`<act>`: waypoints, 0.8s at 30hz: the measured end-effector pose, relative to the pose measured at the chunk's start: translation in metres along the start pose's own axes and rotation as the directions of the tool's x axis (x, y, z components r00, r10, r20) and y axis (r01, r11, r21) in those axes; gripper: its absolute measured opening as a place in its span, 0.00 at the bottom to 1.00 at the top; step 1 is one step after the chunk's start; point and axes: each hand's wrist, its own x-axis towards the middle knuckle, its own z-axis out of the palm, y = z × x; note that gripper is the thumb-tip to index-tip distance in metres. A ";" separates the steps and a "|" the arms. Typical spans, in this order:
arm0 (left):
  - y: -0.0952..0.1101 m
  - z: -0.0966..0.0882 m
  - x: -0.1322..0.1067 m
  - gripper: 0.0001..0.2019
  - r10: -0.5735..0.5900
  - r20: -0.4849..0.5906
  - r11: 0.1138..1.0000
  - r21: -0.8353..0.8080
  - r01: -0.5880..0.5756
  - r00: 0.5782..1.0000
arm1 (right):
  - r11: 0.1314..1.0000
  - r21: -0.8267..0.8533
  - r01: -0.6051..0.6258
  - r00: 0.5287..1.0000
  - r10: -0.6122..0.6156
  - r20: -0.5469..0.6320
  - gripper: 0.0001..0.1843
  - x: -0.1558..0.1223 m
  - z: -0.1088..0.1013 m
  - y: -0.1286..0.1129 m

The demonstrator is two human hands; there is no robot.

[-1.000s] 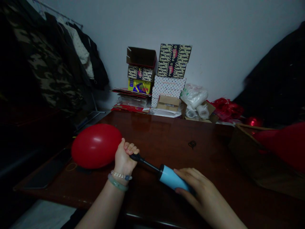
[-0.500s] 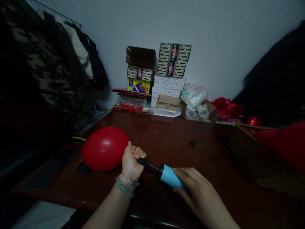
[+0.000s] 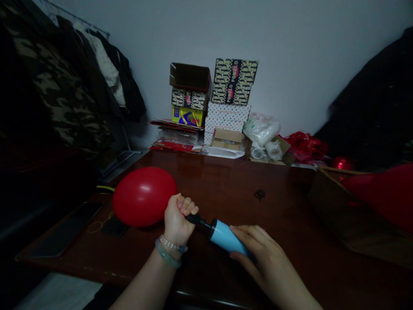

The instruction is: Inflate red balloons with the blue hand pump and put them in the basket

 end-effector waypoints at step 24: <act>-0.006 -0.003 0.000 0.19 -0.014 -0.072 1.000 -0.027 0.012 0.997 | 0.998 -0.057 0.004 1.000 -0.005 -0.011 0.20 -0.001 -0.002 0.000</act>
